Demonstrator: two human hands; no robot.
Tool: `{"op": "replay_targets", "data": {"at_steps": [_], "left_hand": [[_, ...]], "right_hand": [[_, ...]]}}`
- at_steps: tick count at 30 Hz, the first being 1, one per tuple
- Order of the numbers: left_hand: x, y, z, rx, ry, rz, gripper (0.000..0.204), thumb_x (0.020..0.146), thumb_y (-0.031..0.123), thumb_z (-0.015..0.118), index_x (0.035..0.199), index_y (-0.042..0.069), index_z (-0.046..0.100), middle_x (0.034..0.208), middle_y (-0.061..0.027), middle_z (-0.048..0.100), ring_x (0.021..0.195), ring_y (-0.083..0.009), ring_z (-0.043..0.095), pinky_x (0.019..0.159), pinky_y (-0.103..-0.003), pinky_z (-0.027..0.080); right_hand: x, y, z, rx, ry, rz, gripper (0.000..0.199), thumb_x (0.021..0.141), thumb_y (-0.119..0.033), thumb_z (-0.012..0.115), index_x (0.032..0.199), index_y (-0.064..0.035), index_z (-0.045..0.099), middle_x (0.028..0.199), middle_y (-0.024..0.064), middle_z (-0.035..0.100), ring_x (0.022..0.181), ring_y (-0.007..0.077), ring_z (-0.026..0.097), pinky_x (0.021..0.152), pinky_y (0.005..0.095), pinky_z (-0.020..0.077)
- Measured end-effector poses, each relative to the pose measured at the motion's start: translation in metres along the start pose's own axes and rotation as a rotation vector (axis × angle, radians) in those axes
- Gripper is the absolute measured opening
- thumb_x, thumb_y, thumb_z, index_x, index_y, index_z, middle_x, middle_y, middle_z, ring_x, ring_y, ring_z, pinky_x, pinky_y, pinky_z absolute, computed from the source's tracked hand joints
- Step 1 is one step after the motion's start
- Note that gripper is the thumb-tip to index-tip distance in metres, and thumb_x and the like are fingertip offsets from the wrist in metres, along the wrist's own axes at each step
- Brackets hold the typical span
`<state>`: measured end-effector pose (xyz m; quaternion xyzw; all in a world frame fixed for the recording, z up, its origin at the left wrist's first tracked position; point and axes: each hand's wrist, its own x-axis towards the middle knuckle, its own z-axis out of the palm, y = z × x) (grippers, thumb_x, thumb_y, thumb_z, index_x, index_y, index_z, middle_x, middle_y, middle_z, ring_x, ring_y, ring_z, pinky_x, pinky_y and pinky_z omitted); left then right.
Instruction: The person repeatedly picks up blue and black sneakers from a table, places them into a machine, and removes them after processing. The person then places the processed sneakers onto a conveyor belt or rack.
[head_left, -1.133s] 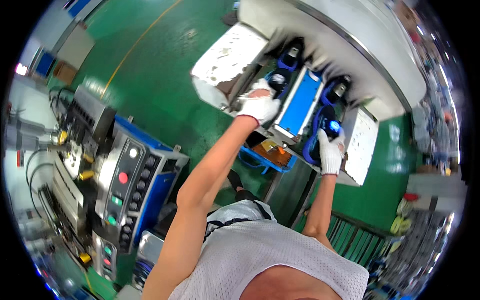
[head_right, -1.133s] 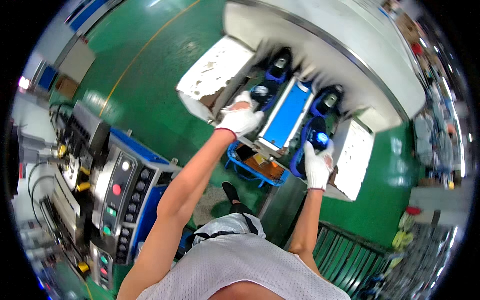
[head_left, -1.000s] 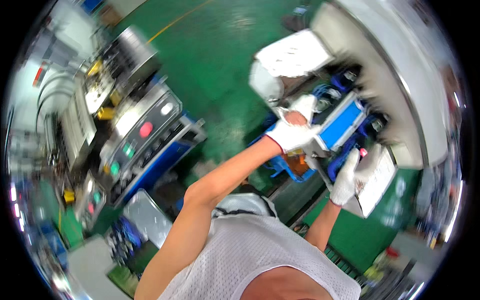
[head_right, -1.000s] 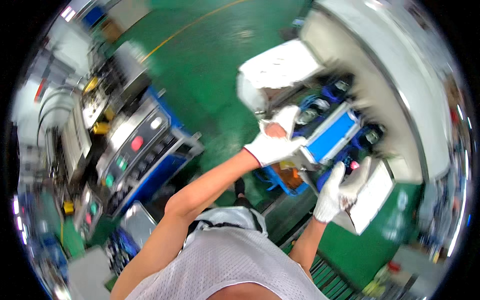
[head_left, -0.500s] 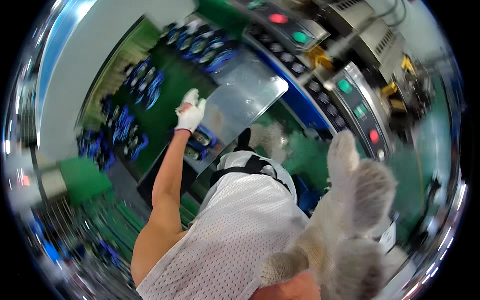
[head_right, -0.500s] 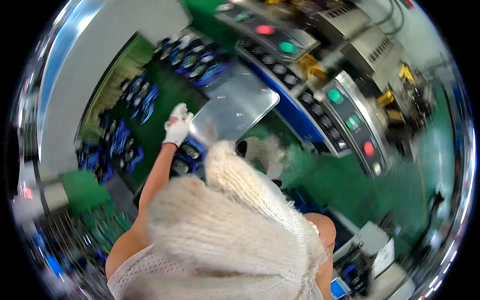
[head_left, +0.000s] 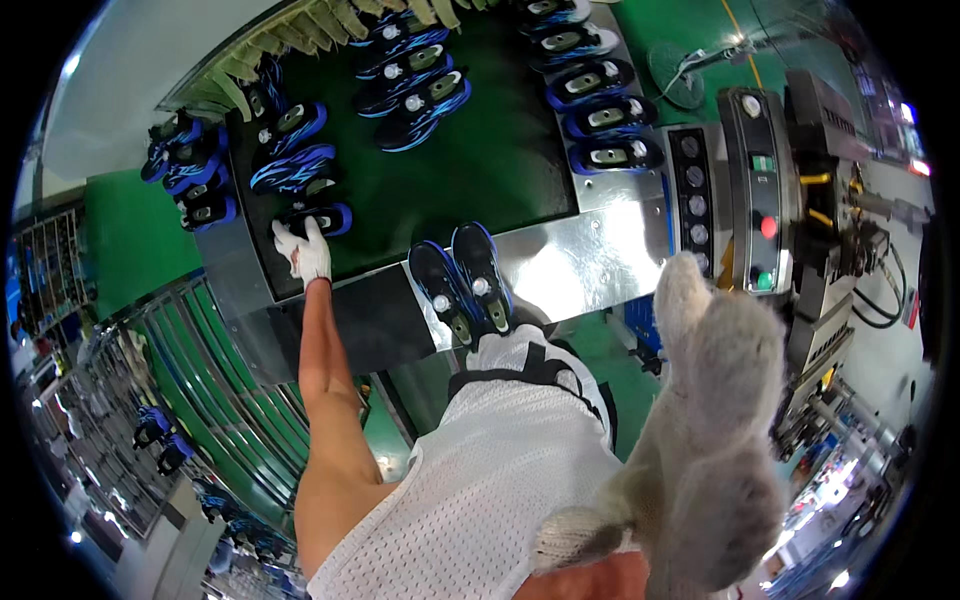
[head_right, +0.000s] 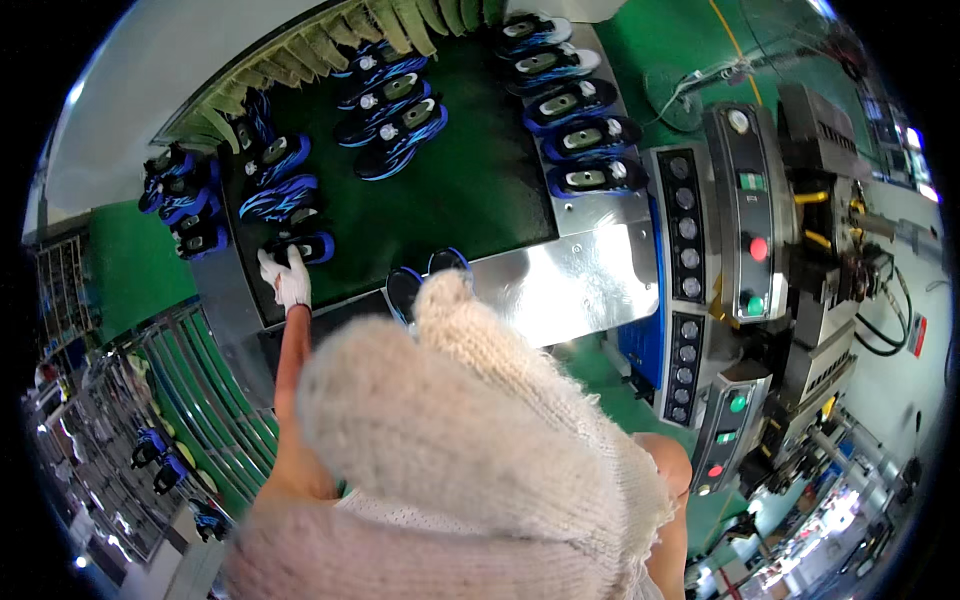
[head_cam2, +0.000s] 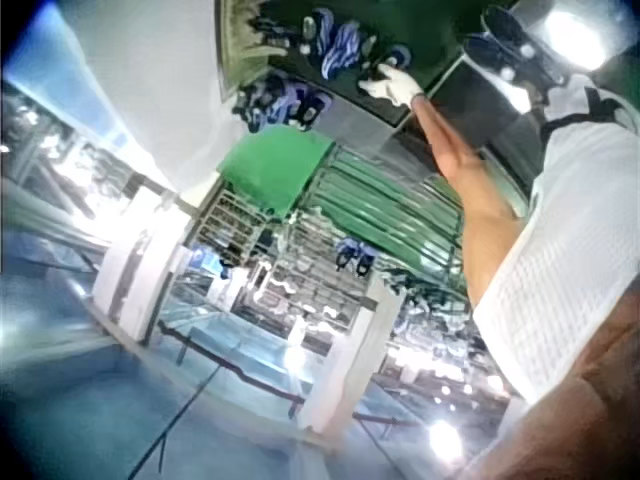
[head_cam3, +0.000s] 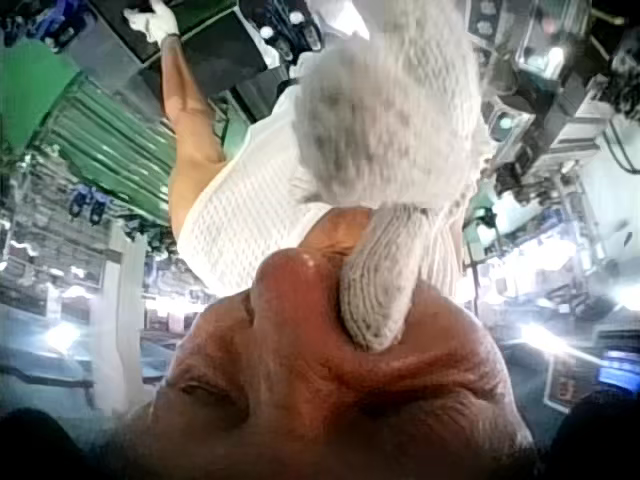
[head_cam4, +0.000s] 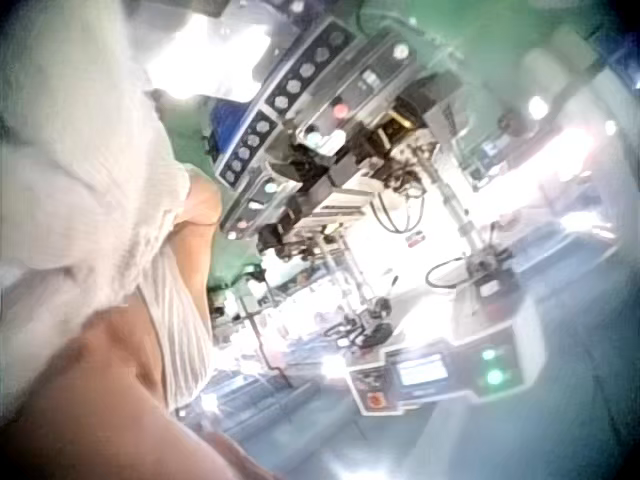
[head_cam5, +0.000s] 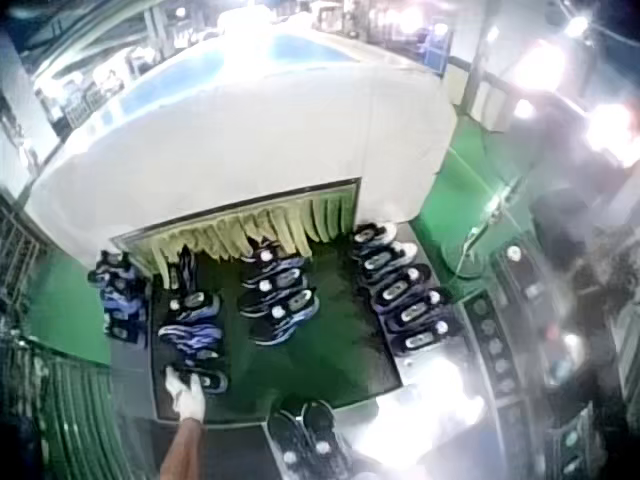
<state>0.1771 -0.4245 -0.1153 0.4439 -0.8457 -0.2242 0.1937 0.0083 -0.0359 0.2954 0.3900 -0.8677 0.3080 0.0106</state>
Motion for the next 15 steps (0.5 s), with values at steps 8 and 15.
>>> {"op": "replay_targets", "data": {"at_steps": [8, 15], "left_hand": [[0.028, -0.026, -0.016, 0.169, -0.049, 0.027, 0.035, 0.102, 0.036, 0.057, 0.121, 0.008, 0.068, 0.124, -0.0226, 0.062, 0.113, -0.0419, 0.061, 0.094, -0.051, 0.048], [-0.016, 0.131, -0.073, -0.079, -0.237, 0.443, 0.016, 0.093, 0.018, 0.073, 0.103, 0.006, 0.069, 0.108, -0.0129, 0.066, 0.099, -0.0307, 0.067, 0.086, -0.040, 0.053]], "right_hand": [[-0.014, 0.030, 0.042, 0.268, -0.064, 0.197, 0.076, 0.087, -0.018, 0.069, 0.151, 0.0093, 0.038, 0.154, 0.0259, 0.046, 0.145, 0.0350, 0.045, 0.121, 0.0432, 0.0332], [-0.156, 0.054, 0.093, 0.367, -0.343, 0.790, 0.081, 0.084, -0.030, 0.072, 0.152, 0.0016, 0.041, 0.146, 0.0255, 0.053, 0.139, 0.0358, 0.051, 0.117, 0.0406, 0.0398]]}}
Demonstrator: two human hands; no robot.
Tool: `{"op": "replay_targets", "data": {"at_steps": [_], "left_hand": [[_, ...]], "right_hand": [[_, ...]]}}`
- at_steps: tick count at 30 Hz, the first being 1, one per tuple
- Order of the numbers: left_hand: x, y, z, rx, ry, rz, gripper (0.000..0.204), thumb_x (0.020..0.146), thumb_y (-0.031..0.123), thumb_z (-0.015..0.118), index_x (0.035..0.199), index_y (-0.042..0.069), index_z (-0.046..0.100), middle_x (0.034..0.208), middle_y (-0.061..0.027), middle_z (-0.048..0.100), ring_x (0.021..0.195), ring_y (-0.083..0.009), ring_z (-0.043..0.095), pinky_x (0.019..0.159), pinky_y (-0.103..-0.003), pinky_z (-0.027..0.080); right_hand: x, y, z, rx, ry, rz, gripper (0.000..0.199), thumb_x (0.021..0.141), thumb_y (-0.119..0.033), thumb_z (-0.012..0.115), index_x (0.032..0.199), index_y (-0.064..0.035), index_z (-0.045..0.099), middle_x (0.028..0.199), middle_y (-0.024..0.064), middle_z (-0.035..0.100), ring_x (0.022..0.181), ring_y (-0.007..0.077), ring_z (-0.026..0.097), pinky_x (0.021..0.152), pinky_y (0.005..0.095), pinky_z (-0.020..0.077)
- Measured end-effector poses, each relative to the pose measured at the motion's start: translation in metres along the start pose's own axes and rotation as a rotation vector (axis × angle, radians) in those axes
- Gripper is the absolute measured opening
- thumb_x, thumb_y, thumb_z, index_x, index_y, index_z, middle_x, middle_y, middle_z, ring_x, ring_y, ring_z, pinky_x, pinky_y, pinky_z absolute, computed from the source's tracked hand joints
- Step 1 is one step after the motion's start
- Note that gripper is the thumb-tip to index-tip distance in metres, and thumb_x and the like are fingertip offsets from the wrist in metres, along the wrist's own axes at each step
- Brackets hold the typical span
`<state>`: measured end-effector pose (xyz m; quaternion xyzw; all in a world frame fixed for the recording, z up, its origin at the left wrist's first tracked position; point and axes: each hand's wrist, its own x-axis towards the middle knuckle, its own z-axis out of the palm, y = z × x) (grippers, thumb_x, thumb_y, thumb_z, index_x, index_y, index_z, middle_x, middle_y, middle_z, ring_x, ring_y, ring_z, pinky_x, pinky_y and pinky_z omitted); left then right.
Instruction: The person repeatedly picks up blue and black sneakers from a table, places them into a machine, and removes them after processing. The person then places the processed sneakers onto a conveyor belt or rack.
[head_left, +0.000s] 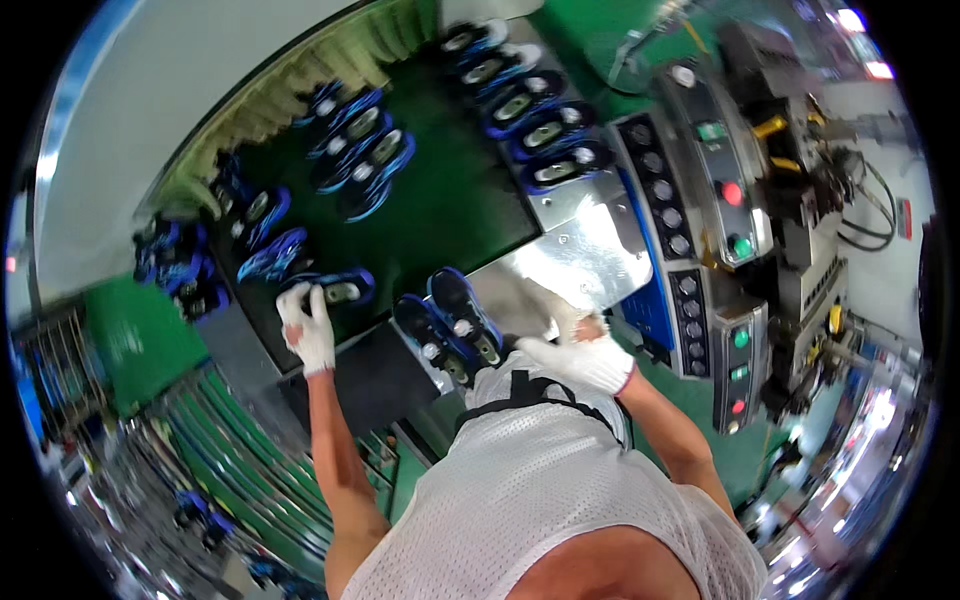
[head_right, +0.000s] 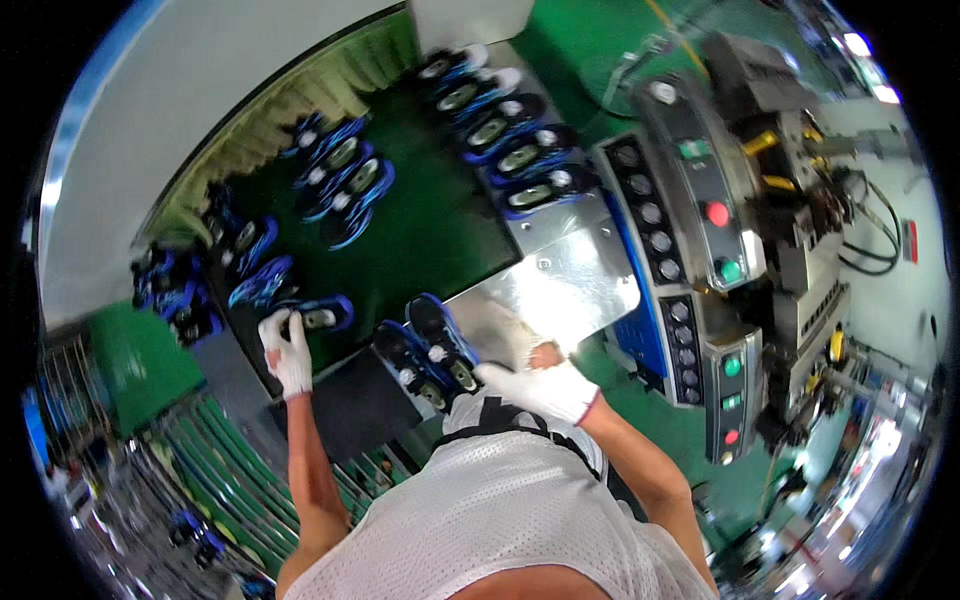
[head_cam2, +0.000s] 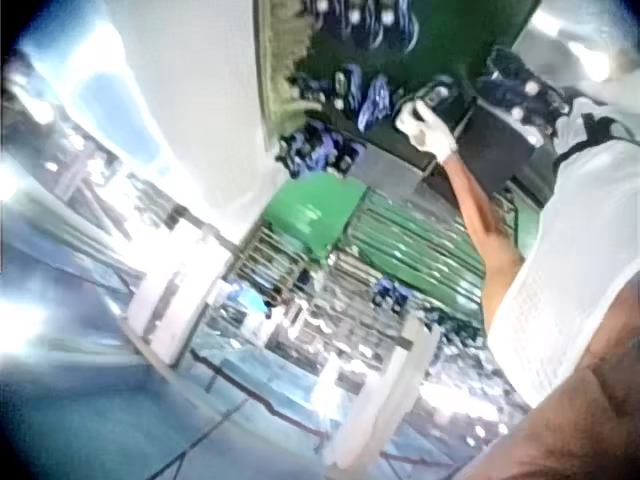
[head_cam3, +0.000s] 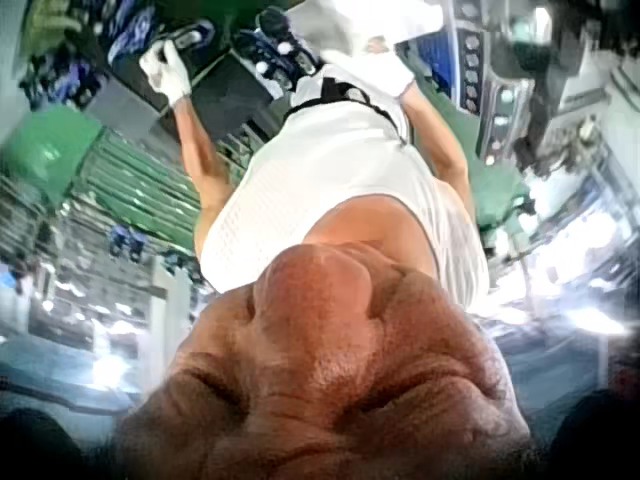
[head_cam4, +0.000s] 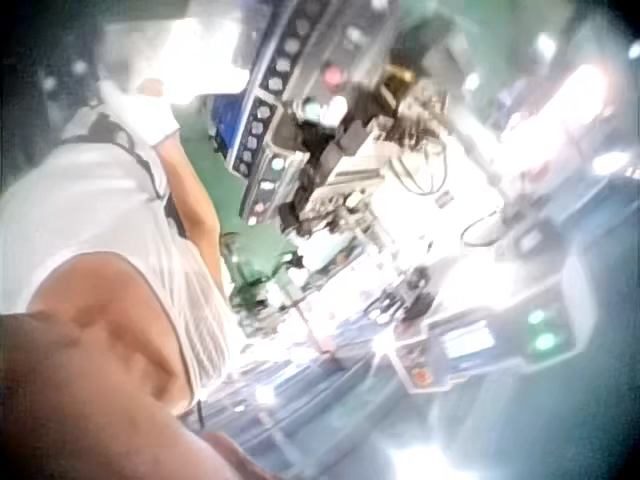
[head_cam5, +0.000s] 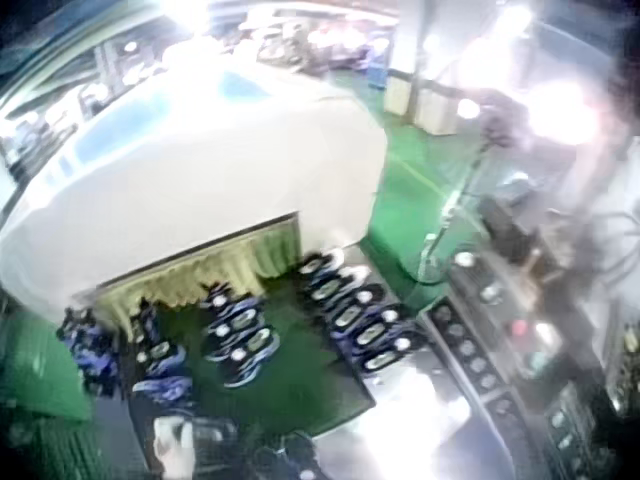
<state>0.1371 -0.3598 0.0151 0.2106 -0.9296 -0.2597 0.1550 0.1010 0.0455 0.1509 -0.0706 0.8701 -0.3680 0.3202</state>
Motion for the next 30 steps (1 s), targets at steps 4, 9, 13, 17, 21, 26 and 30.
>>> {"op": "replay_targets", "data": {"at_steps": [4, 9, 13, 17, 21, 26, 30], "left_hand": [[-0.027, 0.163, 0.018, -0.223, -0.251, 0.412, 0.022, 0.087, 0.012, 0.080, 0.104, 0.004, 0.071, 0.108, -0.0117, 0.064, 0.094, -0.0262, 0.066, 0.082, -0.037, 0.054], [-0.085, 0.361, 0.061, -0.602, -0.561, 0.863, 0.019, 0.083, 0.007, 0.081, 0.100, 0.004, 0.071, 0.102, -0.0113, 0.066, 0.088, -0.0270, 0.068, 0.076, -0.037, 0.056], [-0.136, 0.515, 0.051, -0.704, -0.878, 1.328, 0.041, 0.080, 0.012, 0.083, 0.118, 0.004, 0.070, 0.118, -0.0166, 0.069, 0.105, -0.0335, 0.069, 0.088, -0.040, 0.057], [-0.212, 0.630, 0.046, -0.793, -0.851, 1.605, 0.065, 0.083, 0.004, 0.078, 0.142, 0.000, 0.051, 0.143, -0.0224, 0.051, 0.119, -0.0316, 0.063, 0.100, -0.039, 0.055], [-0.303, 0.706, 0.105, -1.051, -1.136, 1.210, 0.058, 0.091, 0.002, 0.070, 0.145, 0.001, 0.048, 0.140, -0.0180, 0.053, 0.121, -0.0265, 0.062, 0.104, -0.038, 0.052], [-0.422, 0.801, 0.243, -0.750, -1.326, 1.151, 0.065, 0.096, 0.028, 0.069, 0.147, -0.003, 0.043, 0.146, -0.0241, 0.049, 0.130, -0.0347, 0.056, 0.109, -0.042, 0.046], [-0.499, 0.870, 0.332, -0.415, -1.062, 1.127, 0.077, 0.091, 0.042, 0.070, 0.147, -0.003, 0.043, 0.141, -0.0289, 0.054, 0.128, -0.0396, 0.058, 0.107, -0.043, 0.046]], "right_hand": [[-0.011, 0.016, 0.010, -0.028, 0.067, -0.171, 0.081, 0.086, -0.030, 0.067, 0.152, 0.0045, 0.036, 0.156, 0.0292, 0.039, 0.146, 0.0397, 0.040, 0.119, 0.0450, 0.0343], [-0.041, 0.076, -0.021, 0.053, 0.748, -0.160, 0.056, 0.083, -0.015, 0.065, 0.134, 0.0023, 0.049, 0.126, 0.0264, 0.057, 0.116, 0.0439, 0.058, 0.100, 0.0486, 0.0478], [-0.163, 0.127, -0.093, 0.444, 0.989, -0.203, 0.060, 0.081, -0.017, 0.077, 0.135, -0.0044, 0.053, 0.120, 0.0180, 0.066, 0.110, 0.0309, 0.066, 0.095, 0.0377, 0.0524], [-0.302, 0.182, -0.107, 1.140, 1.094, -0.023, 0.059, 0.084, -0.022, 0.082, 0.136, -0.0032, 0.060, 0.123, 0.0077, 0.069, 0.108, 0.0142, 0.064, 0.093, 0.0340, 0.0537], [-0.380, 0.238, -0.073, 1.451, 1.505, -0.022, 0.044, 0.086, -0.009, 0.073, 0.127, 0.0049, 0.062, 0.110, 0.0105, 0.071, 0.096, 0.0169, 0.069, 0.087, 0.0348, 0.0580], [-0.431, 0.294, -0.047, 1.629, 1.806, -0.214, 0.041, 0.086, -0.006, 0.071, 0.124, 0.0071, 0.061, 0.107, 0.0118, 0.071, 0.090, 0.0210, 0.072, 0.078, 0.0379, 0.0624], [-0.457, 0.308, -0.029, 1.526, 2.031, 0.080, 0.029, 0.079, -0.012, 0.074, 0.101, 0.0064, 0.070, 0.097, 0.0105, 0.072, 0.079, 0.0174, 0.070, 0.074, 0.0343, 0.0587]]}}
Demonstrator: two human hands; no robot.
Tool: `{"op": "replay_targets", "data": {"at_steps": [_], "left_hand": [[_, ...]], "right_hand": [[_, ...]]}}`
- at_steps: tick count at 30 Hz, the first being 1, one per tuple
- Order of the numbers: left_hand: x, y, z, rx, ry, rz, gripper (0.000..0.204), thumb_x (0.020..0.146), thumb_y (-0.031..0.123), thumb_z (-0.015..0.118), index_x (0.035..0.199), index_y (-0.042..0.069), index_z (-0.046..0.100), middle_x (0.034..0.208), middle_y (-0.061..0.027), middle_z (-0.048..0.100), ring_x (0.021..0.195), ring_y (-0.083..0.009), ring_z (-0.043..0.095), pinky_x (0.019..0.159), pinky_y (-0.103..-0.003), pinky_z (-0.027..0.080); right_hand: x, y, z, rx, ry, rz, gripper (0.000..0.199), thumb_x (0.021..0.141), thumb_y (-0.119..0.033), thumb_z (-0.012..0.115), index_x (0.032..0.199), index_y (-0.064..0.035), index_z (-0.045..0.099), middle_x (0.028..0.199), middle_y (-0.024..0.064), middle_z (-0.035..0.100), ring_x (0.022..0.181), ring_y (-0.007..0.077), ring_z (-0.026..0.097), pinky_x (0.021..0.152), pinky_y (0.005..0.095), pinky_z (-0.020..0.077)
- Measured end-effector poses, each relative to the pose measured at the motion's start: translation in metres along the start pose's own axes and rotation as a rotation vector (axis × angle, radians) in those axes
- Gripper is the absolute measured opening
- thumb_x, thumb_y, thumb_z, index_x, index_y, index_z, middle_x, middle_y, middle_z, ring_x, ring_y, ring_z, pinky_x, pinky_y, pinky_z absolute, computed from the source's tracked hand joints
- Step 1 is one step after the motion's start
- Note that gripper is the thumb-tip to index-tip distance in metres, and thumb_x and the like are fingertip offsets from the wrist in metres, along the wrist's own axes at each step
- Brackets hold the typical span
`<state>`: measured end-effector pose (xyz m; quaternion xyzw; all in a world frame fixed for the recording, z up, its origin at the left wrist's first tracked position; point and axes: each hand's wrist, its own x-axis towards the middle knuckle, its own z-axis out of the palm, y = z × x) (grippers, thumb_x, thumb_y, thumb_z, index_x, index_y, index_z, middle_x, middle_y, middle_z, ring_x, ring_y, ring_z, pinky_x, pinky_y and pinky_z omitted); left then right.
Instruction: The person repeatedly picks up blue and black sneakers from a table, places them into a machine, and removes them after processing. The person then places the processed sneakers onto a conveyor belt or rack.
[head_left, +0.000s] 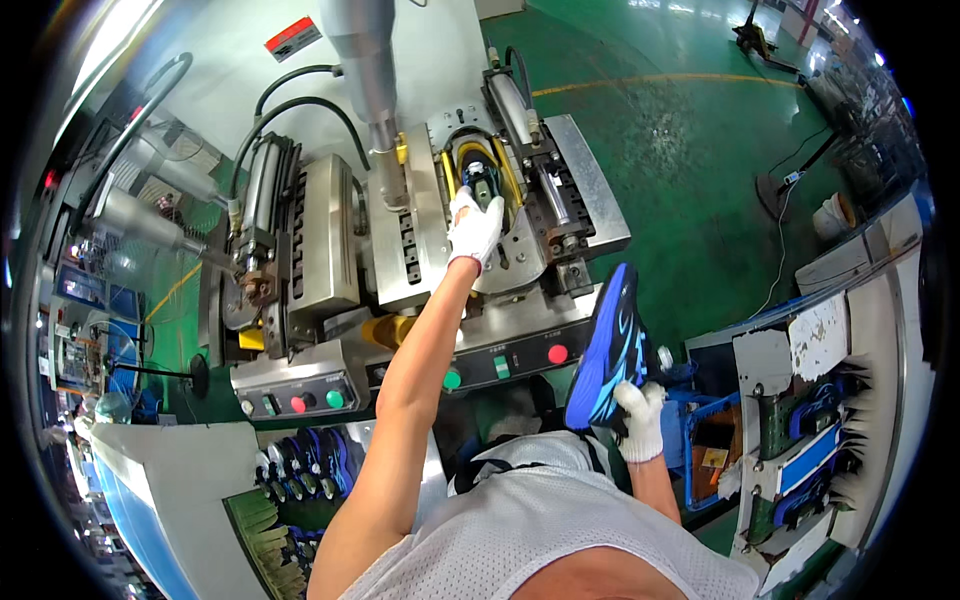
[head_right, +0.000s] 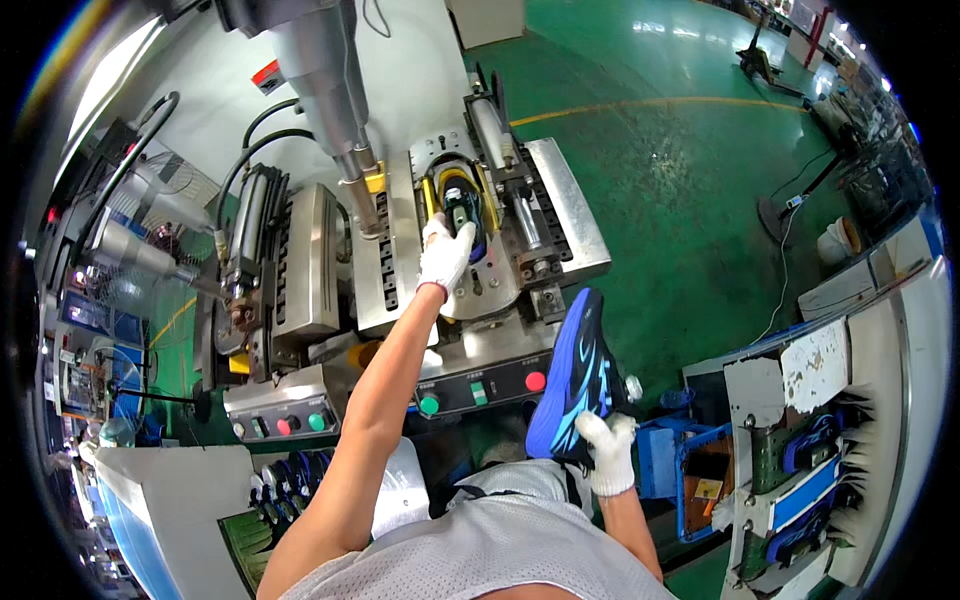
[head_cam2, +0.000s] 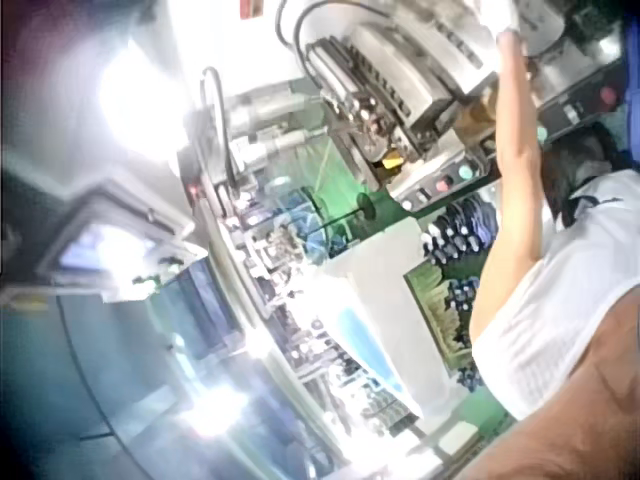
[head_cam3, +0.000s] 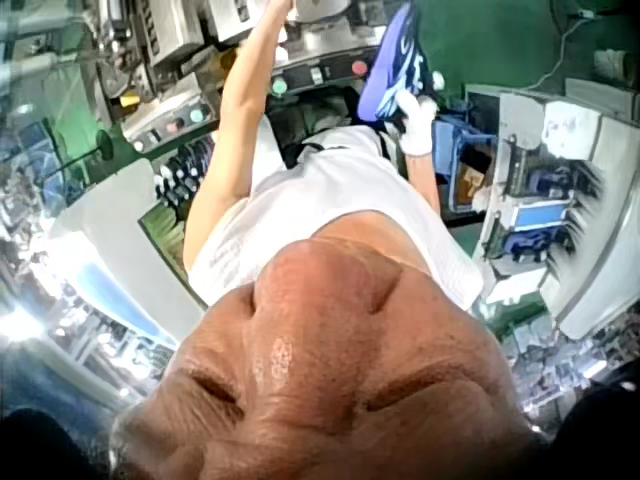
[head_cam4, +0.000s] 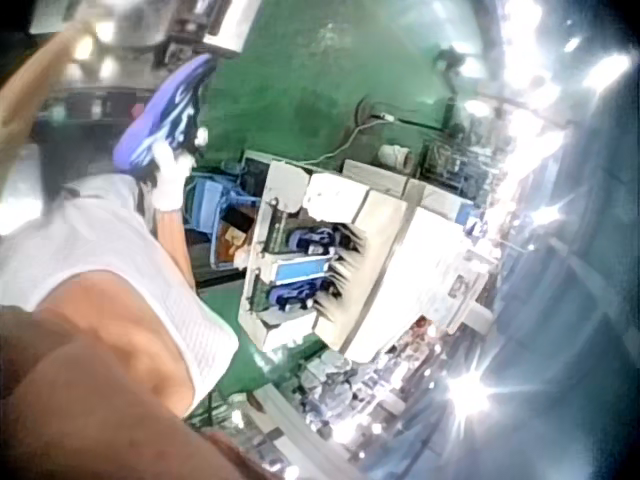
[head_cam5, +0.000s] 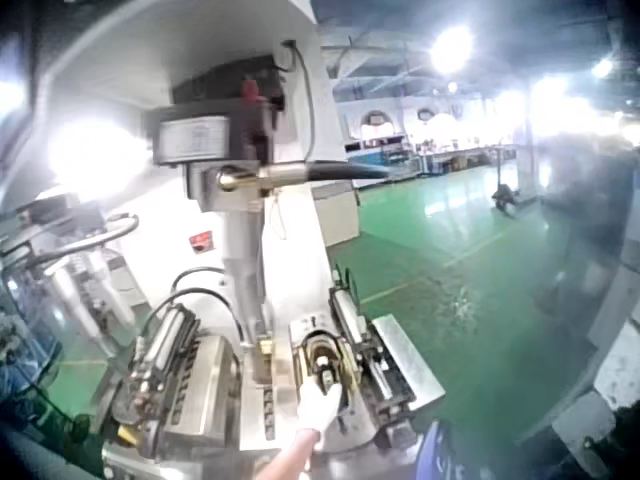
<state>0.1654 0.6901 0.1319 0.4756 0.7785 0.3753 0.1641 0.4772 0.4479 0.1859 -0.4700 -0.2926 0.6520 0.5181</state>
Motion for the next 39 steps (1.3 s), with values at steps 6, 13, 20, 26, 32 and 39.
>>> {"op": "replay_targets", "data": {"at_steps": [6, 13, 20, 26, 32, 39], "left_hand": [[0.082, -0.044, 0.078, 0.205, 0.138, -0.039, 0.072, 0.081, 0.033, 0.075, 0.137, 0.002, 0.040, 0.119, -0.0255, 0.064, 0.111, -0.0472, 0.063, 0.096, -0.054, 0.050], [0.087, -0.024, -0.025, 0.042, -0.109, -0.235, 0.065, 0.081, 0.040, 0.077, 0.124, -0.006, 0.063, 0.117, -0.0273, 0.070, 0.111, -0.0359, 0.070, 0.097, -0.041, 0.053], [-0.107, -0.019, -0.162, -0.246, -0.015, 0.001, 0.060, 0.084, 0.017, 0.078, 0.135, -0.001, 0.052, 0.125, -0.0142, 0.064, 0.115, -0.0206, 0.061, 0.103, -0.035, 0.047], [-0.278, -0.075, -0.257, -0.323, -0.225, -0.256, 0.066, 0.080, 0.007, 0.076, 0.139, 0.001, 0.047, 0.130, -0.0116, 0.059, 0.119, -0.0189, 0.058, 0.105, -0.035, 0.047], [-0.455, -0.158, -0.249, -0.002, 0.203, -0.916, 0.061, 0.085, 0.020, 0.076, 0.136, 0.000, 0.050, 0.118, -0.0180, 0.066, 0.110, -0.0287, 0.065, 0.100, -0.039, 0.049], [-0.475, -0.290, -0.158, 0.050, 0.483, -1.245, 0.064, 0.086, 0.032, 0.075, 0.139, 0.007, 0.047, 0.119, -0.0192, 0.068, 0.109, -0.0407, 0.066, 0.094, -0.048, 0.050]], "right_hand": [[-0.007, 0.004, -0.019, 0.093, 0.125, 0.026, 0.071, 0.075, -0.019, 0.085, 0.135, -0.0020, 0.053, 0.121, 0.0072, 0.062, 0.106, 0.0169, 0.061, 0.093, 0.0375, 0.0524], [0.029, -0.003, 0.025, -0.087, 0.156, 0.101, 0.032, 0.087, -0.012, 0.073, 0.117, -0.0066, 0.063, 0.092, -0.0026, 0.061, 0.076, 0.0077, 0.059, 0.066, 0.0277, 0.0504], [0.180, -0.033, 0.134, -0.321, -0.279, -0.041, 0.034, 0.087, -0.016, 0.081, 0.114, 0.0018, 0.070, 0.101, 0.0051, 0.073, 0.084, 0.0121, 0.068, 0.075, 0.0288, 0.0566], [0.366, 0.028, 0.275, -1.501, -0.245, -0.263, 0.056, 0.075, -0.043, 0.073, 0.109, 0.0011, 0.074, 0.115, 0.0249, 0.072, 0.109, 0.0359, 0.071, 0.094, 0.0418, 0.0538], [0.435, 0.117, 0.252, -1.583, -0.334, -0.402, 0.070, 0.080, -0.067, 0.067, 0.091, 0.0016, 0.076, 0.091, 0.0218, 0.075, 0.090, 0.0338, 0.073, 0.082, 0.0458, 0.0522], [0.534, 0.096, 0.215, -1.275, -0.341, -0.218, 0.069, 0.079, -0.042, 0.087, 0.131, -0.0025, 0.066, 0.119, 0.0115, 0.071, 0.099, 0.0239, 0.068, 0.087, 0.0383, 0.0533]]}}
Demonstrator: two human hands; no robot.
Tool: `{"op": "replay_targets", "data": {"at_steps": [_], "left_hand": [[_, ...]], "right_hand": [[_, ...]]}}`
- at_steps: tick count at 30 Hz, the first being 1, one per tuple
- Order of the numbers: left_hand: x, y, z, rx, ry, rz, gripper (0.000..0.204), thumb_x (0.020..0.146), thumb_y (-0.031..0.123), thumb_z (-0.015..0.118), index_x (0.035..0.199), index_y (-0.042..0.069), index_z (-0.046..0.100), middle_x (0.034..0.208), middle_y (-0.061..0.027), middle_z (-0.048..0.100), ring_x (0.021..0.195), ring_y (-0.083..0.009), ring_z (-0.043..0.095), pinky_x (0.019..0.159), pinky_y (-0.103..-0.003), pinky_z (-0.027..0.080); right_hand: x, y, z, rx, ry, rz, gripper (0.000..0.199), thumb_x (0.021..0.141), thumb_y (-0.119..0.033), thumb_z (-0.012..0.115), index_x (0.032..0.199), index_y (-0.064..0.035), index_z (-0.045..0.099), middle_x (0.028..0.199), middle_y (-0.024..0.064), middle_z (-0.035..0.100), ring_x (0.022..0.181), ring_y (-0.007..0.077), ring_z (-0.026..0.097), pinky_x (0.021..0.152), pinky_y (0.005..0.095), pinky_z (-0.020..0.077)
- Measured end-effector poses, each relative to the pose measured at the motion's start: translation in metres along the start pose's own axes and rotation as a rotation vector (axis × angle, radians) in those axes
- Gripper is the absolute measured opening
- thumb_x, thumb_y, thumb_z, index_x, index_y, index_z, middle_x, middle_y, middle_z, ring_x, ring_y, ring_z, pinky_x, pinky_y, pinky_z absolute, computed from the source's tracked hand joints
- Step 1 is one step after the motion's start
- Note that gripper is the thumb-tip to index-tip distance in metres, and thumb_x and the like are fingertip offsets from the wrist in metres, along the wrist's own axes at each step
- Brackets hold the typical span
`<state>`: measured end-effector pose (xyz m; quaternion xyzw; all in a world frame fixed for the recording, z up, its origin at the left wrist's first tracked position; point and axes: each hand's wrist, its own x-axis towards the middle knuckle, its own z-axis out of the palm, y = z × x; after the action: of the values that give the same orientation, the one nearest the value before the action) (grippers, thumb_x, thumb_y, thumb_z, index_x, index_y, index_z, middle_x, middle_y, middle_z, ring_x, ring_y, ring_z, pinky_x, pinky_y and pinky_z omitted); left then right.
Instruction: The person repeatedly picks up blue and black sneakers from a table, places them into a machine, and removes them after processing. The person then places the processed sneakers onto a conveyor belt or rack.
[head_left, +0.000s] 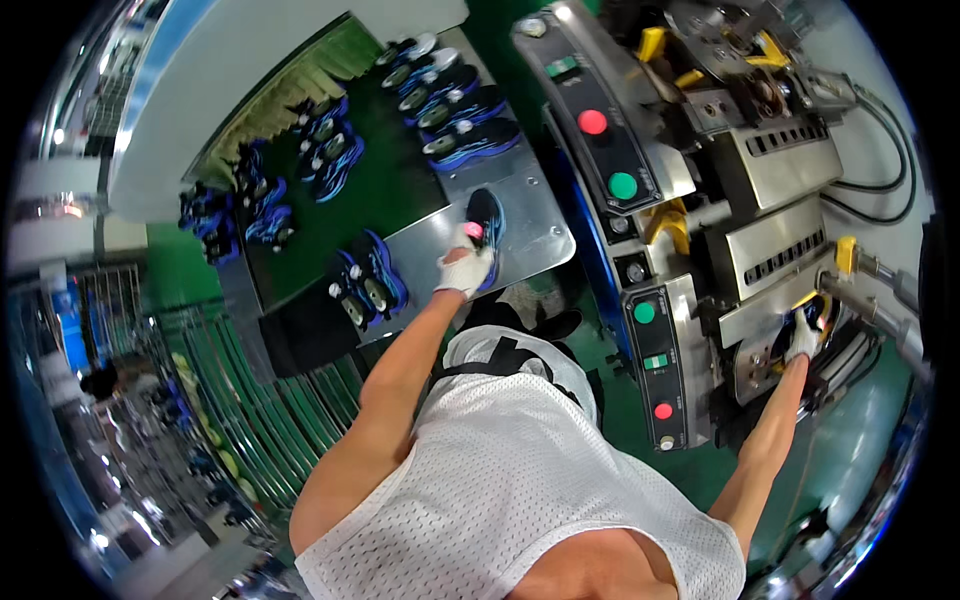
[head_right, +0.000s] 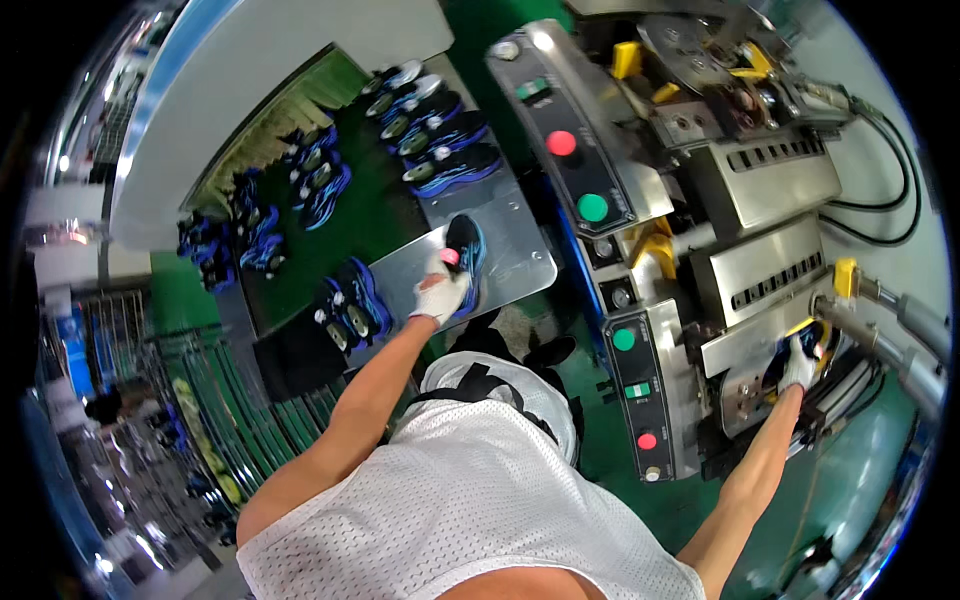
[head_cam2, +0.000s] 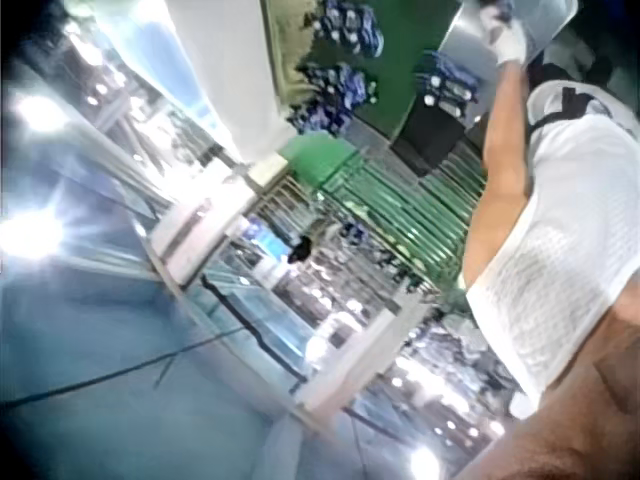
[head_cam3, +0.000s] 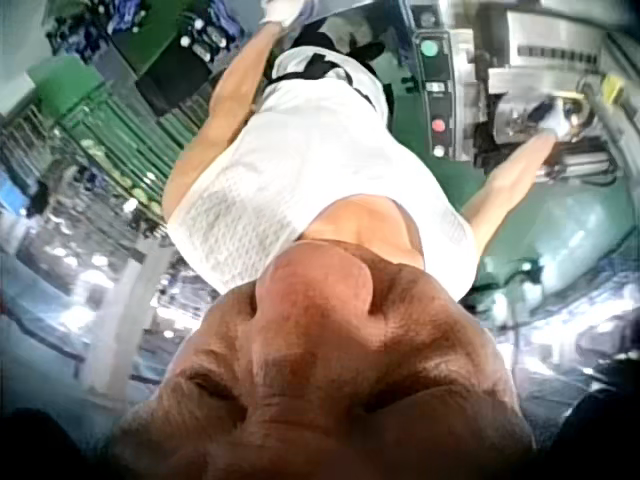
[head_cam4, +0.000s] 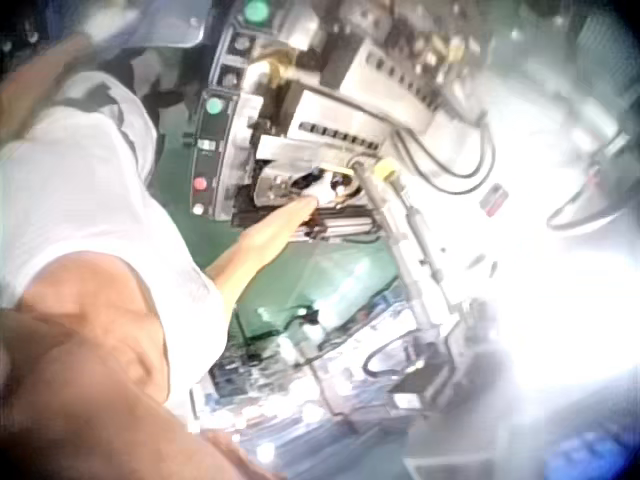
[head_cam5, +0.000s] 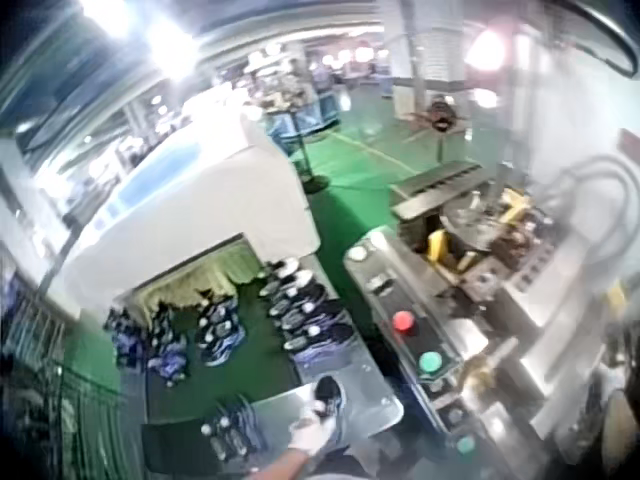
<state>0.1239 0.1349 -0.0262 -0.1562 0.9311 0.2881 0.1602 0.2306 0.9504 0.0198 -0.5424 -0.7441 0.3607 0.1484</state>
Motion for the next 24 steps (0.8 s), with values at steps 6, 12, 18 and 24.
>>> {"op": "replay_targets", "data": {"at_steps": [6, 12, 18, 24], "left_hand": [[0.015, -0.042, 0.081, -0.204, 0.417, 0.228, 0.070, 0.084, 0.033, 0.077, 0.138, 0.002, 0.045, 0.128, -0.0266, 0.056, 0.113, -0.0454, 0.061, 0.092, -0.050, 0.051], [0.014, -0.052, -0.025, -0.323, -0.328, 0.285, 0.089, 0.088, 0.050, 0.071, 0.152, -0.001, 0.034, 0.153, -0.0285, 0.041, 0.142, -0.0418, 0.043, 0.117, -0.051, 0.034], [0.039, -0.189, -0.160, -0.313, 0.283, 0.150, 0.047, 0.093, 0.029, 0.070, 0.128, -0.001, 0.062, 0.132, -0.0213, 0.062, 0.124, -0.0363, 0.060, 0.108, -0.043, 0.046], [-0.026, -0.230, -0.135, -0.378, 0.246, -0.060, 0.069, 0.080, 0.019, 0.083, 0.135, -0.004, 0.049, 0.142, -0.0260, 0.050, 0.135, -0.0424, 0.047, 0.117, -0.046, 0.036]], "right_hand": [[-0.273, -0.156, 0.075, -0.420, 0.355, -0.749, 0.081, 0.096, -0.048, 0.065, 0.154, 0.0021, 0.038, 0.146, 0.0280, 0.053, 0.129, 0.0366, 0.059, 0.105, 0.0434, 0.0498], [-0.416, -0.049, 0.229, -1.543, 0.169, -1.087, 0.093, 0.085, -0.042, 0.074, 0.155, 0.0035, 0.033, 0.162, 0.0272, 0.031, 0.150, 0.0443, 0.029, 0.122, 0.0522, 0.0260], [-0.460, -0.131, 0.222, -1.049, -0.237, -0.953, 0.098, 0.076, -0.039, 0.084, 0.152, 0.0034, 0.038, 0.157, 0.0289, 0.037, 0.147, 0.0427, 0.035, 0.119, 0.0476, 0.0332], [-0.625, -0.170, 0.347, -0.720, -0.804, -0.492, 0.104, 0.077, -0.042, 0.085, 0.157, -0.0013, 0.033, 0.147, 0.0286, 0.053, 0.129, 0.0390, 0.059, 0.107, 0.0403, 0.0464]]}}
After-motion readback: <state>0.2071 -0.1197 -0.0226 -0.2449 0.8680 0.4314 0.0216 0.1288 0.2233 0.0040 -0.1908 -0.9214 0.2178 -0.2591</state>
